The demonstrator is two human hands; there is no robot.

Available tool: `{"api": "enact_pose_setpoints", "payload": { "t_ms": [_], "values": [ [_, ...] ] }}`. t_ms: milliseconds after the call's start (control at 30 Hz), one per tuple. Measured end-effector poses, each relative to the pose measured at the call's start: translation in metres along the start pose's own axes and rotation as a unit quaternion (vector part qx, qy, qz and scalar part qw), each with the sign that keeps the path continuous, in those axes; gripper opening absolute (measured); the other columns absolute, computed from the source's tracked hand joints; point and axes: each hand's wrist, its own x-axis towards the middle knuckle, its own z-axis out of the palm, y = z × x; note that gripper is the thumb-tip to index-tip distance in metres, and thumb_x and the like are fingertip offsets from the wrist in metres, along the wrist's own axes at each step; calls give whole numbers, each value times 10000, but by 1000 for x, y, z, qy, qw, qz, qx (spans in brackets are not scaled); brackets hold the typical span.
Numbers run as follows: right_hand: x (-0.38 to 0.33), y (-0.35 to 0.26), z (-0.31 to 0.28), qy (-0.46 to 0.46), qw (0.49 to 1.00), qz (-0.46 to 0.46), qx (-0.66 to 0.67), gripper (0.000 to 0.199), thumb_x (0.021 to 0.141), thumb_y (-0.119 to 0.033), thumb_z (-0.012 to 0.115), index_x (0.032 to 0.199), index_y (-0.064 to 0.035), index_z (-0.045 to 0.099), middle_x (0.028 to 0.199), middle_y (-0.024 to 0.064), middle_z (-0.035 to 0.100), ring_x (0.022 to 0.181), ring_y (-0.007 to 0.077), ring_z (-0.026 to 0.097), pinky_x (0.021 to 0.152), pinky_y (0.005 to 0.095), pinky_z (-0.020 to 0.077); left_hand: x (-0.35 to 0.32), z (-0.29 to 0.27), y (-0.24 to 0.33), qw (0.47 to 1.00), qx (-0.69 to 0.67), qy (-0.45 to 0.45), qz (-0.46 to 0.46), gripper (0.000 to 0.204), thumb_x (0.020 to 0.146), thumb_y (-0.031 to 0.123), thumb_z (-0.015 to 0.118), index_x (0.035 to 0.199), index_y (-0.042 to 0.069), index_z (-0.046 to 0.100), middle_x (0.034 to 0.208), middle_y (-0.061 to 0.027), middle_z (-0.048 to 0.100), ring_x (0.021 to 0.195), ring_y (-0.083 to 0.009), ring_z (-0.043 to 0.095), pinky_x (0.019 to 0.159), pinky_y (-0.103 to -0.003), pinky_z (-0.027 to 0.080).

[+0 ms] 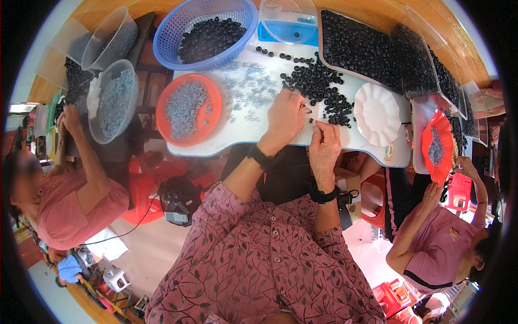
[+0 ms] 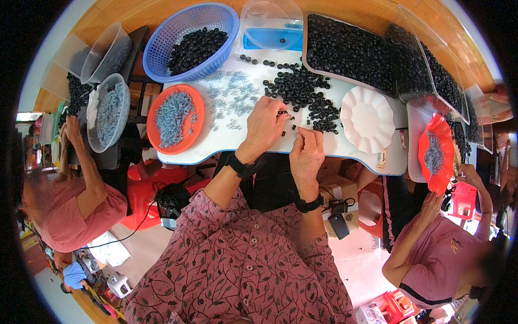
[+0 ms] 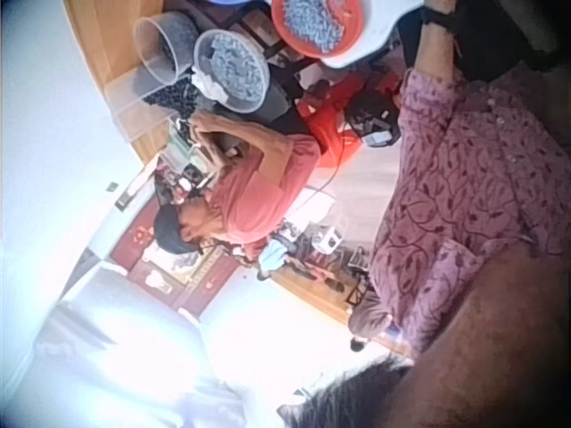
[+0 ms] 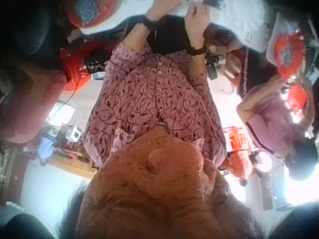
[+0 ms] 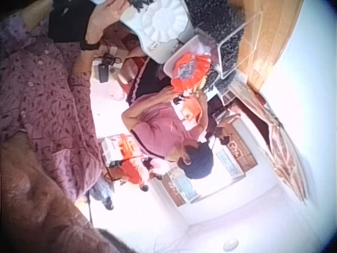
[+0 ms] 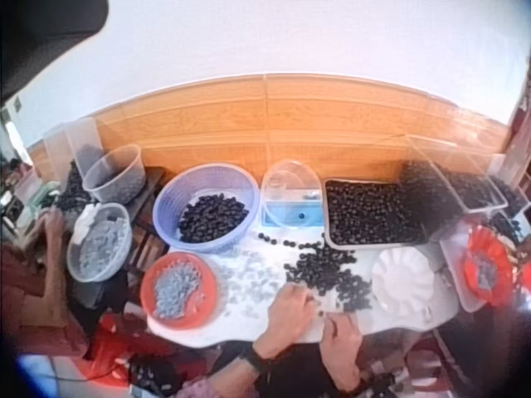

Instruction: Assembling small black and blue plastic buckles or components at a workshop table.

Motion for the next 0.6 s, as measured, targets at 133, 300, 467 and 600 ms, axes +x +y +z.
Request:
{"api": "enact_pose_setpoints", "payload": {
  "t_ms": [133, 300, 467, 600],
  "values": [
    [-1, 2, 0, 14, 1000, -22, -9, 117, 851, 16, 622, 960, -19, 647, 902, 142, 620, 764, 315, 627, 657, 379, 515, -5, 2, -7, 998, 15, 46, 41, 143, 811, 140, 697, 916, 72, 627, 895, -98, 593, 818, -295, 599, 691, -394, 481],
    [-2, 3, 2, 11, 999, -35, -22, 123, 846, 18, 626, 958, -28, 645, 909, 134, 610, 739, 308, 624, 616, 378, 517, -10, -4, -10, 988, -143, 52, -28, 121, 829, 107, 682, 931, 65, 632, 887, -122, 641, 748, -302, 630, 668, -380, 502],
    [-1, 3, 0, 15, 999, -39, -21, 128, 844, 22, 624, 961, -27, 644, 906, 144, 609, 744, 318, 624, 628, 385, 519, -21, -31, -3, 869, -464, 12, -171, 201, 906, 72, 637, 1092, -3, 657, 837, -83, 682, 724, -165, 650, 661, -286, 529],
    [-2, 5, 1, 12, 999, -47, -20, 131, 843, 25, 626, 962, -26, 644, 900, 145, 609, 745, 321, 624, 629, 384, 519, -44, -44, -11, 775, -596, -18, -210, 245, 937, 63, 617, 1165, -23, 639, 959, -82, 676, 812, -154, 660, 713, -269, 555]
  ]
}}
